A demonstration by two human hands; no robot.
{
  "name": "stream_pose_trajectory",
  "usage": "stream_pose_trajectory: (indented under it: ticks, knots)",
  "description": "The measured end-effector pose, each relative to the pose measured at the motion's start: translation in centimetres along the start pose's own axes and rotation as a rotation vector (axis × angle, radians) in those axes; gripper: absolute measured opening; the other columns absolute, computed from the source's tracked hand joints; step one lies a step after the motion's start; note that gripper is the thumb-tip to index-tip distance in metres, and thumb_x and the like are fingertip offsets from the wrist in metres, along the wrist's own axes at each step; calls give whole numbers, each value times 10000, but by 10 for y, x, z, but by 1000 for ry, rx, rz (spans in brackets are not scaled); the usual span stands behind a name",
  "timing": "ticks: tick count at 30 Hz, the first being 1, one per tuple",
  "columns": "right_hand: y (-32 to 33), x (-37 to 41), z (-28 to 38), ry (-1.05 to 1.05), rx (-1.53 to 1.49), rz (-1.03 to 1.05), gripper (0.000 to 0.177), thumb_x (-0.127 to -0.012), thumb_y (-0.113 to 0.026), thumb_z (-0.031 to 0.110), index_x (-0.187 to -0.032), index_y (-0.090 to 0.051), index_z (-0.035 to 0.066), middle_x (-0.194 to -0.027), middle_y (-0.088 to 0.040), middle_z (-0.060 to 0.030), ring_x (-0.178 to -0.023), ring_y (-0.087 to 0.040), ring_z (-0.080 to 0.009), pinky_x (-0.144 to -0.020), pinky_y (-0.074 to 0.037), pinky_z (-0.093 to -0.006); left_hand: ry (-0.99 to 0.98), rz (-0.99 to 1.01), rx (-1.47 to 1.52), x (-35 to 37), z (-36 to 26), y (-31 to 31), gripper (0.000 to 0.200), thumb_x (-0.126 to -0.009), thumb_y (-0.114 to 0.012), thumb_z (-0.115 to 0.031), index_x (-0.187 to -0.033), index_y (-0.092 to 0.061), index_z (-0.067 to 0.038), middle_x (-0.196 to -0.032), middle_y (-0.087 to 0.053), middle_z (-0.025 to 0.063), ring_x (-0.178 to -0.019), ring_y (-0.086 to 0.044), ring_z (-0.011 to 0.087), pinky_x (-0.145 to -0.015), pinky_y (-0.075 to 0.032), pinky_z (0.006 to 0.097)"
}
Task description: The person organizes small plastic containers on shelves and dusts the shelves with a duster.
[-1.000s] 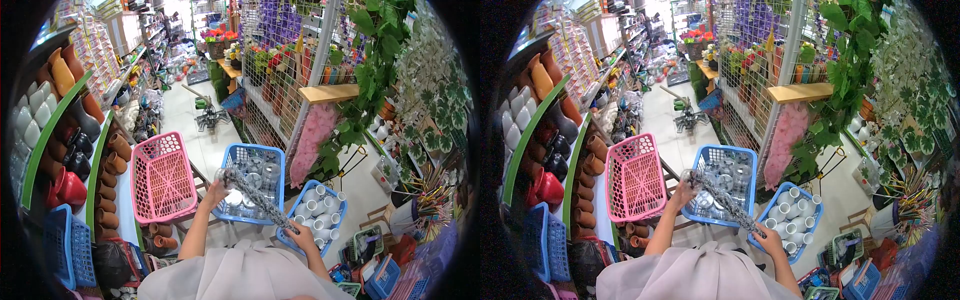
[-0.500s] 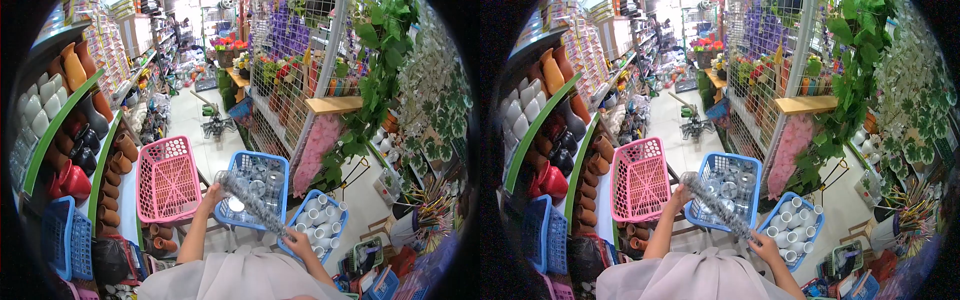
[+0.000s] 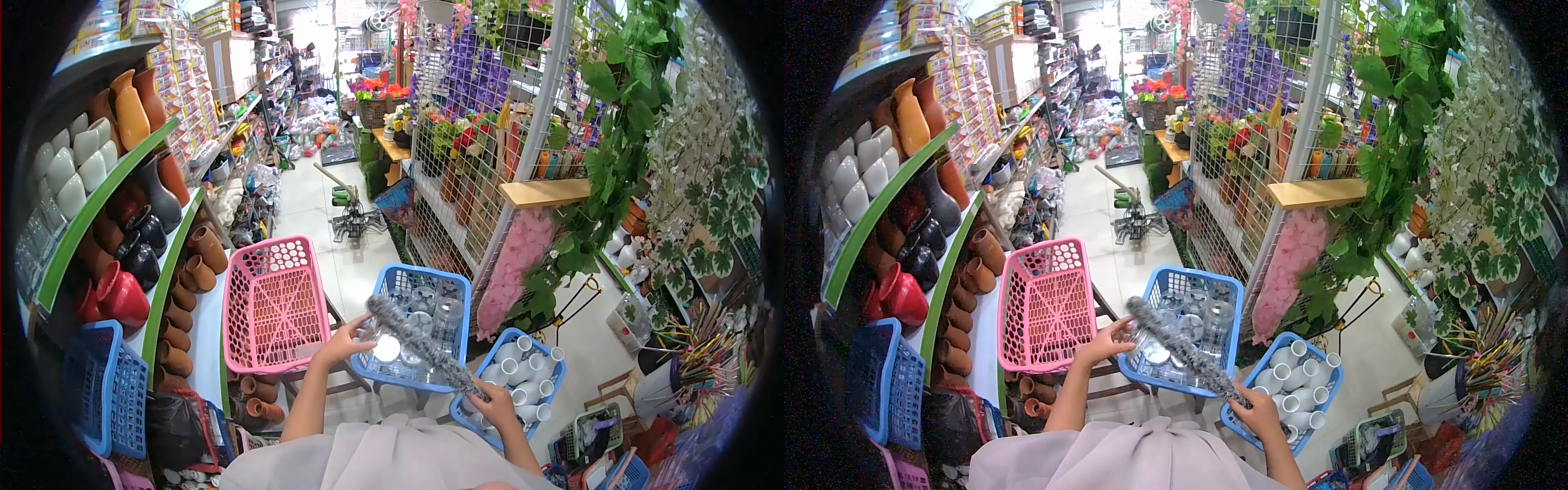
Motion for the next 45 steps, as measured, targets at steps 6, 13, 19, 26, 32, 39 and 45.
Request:
stream_pose_trajectory:
  ticks: [6, 13, 19, 26, 32, 39, 45]
  knots:
    - [-3, 2, -15, 12, -87, -9, 452, -745, -737, 275, -1172, -658, 149, -826, -673, -196, -744, -666, -297, -683, -507, -346, 3, 34, 127, -3, 21, 5, 1018, -712, -801, -172, -1510, -170, -125, -1406, -403, 178, -1274, -418, 271, -1040, -368, 390]
    - [-12, 7, -31, -71, -191, 30, 443, -769, -737, 226, -1182, -645, 97, -920, -702, -170, -801, -675, -205, -747, -502, -309, -204, 263, 618, -1, 5, -12, 1149, -649, -811, -281, -1521, -74, -145, -1471, -321, 160, -1325, -392, 288, -1076, -354, 395]
    - [-28, 17, -49, -173, -300, 62, 439, -800, -726, 231, -1181, -631, 36, -1015, -698, -161, -874, -652, -160, -805, -492, -291, -304, 181, 873, -7, -2, -12, 1017, -691, -757, -297, -1501, -146, -225, -1442, -356, 118, -1317, -395, 306, -1070, -356, 483]
    - [-42, 15, -56, -231, -332, 135, 448, -799, -728, 229, -1180, -627, 14, -1038, -694, -156, -911, -652, -167, -828, -487, -288, -387, -157, 1145, -15, 23, -2, 775, -787, -720, -395, -1399, -327, -128, -1364, -458, 107, -1271, -441, 280, -1098, -339, 454]
    - [-52, 11, -57, -214, -349, 105, 443, -798, -731, 222, -1175, -630, 13, -1011, -701, -151, -872, -660, -155, -804, -496, -283, -463, -137, 1127, -32, 45, 2, 699, -858, -676, -287, -1425, -286, -171, -1349, -464, 122, -1270, -437, 267, -1078, -359, 443]
    - [-50, 12, -41, -154, -311, 62, 421, -779, -743, 214, -1145, -654, 28, -962, -707, -153, -835, -671, -162, -776, -506, -284, -503, -313, 1116, -8, 3, -2, 621, -833, -719, -238, -1335, -355, -198, -1291, -501, 104, -1253, -465, 263, -1087, -356, 470]
    - [-57, 9, -34, -112, -270, 40, 425, -764, -746, 210, -1137, -657, 29, -956, -704, -166, -851, -687, -199, -777, -513, -304, -477, -404, 1135, -22, 44, 6, 561, -859, -691, -164, -1265, -303, -160, -1292, -470, 115, -1216, -477, 278, -1078, -352, 479]
Point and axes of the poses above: each hand's wrist, its own x-axis away from the middle knuckle, its own y-axis out of the back of the hand, z = x × y, the point moved 6 cm from there along -x, towards the middle knuckle
